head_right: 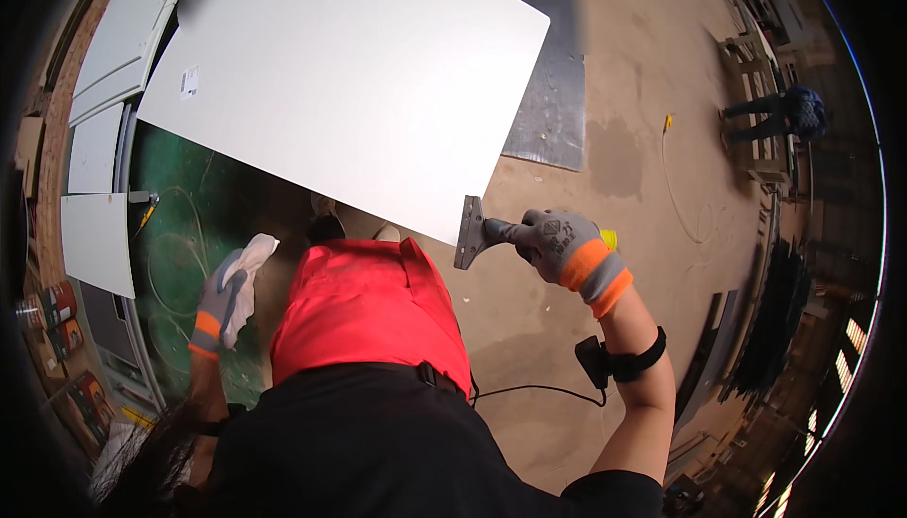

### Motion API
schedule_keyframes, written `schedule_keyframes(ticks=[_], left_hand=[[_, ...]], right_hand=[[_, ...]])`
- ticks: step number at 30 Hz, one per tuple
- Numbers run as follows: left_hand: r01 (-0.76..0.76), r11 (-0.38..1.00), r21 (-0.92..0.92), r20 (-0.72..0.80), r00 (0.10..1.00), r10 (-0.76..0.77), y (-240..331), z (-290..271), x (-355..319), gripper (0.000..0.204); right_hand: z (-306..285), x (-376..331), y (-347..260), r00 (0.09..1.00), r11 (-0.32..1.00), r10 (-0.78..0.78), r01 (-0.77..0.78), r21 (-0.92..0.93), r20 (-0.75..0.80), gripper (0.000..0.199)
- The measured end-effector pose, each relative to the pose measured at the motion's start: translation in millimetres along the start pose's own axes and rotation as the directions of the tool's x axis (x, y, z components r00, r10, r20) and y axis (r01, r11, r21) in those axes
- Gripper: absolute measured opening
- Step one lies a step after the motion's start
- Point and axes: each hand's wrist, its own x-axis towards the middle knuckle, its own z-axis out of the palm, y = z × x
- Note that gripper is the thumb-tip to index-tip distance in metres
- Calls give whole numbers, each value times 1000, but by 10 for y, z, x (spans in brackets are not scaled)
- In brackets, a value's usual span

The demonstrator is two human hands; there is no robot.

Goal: Scrape and wipe down white wooden panels to prepare or clean them in a manufacturing facility.

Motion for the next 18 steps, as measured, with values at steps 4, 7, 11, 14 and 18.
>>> schedule_keyframes(ticks=[4,7,11,14,18], left_hand=[[26,987,161,-9,1000,-25,450,86,-92,45],[-48,974,224,-62,996,63,289,78,-20,43],[127,988,-87,107,987,-118,146,93,81,39],[41,999,-26,159,987,-36,168,172,175,40],[-116,933,340,96,991,88,456,397,172,35]], right_hand=[[-86,12,-55,1000,1000,8,-8,20,10,47],[-150,113,-190,1000,1000,9,-9,-7,-21,46],[-364,544,-702,999,998,30,-33,-61,-43,42],[-622,950,-1106,1000,986,-2,3,-166,3,42],[-1110,1496,-1605,993,984,-49,67,-165,112,39]])
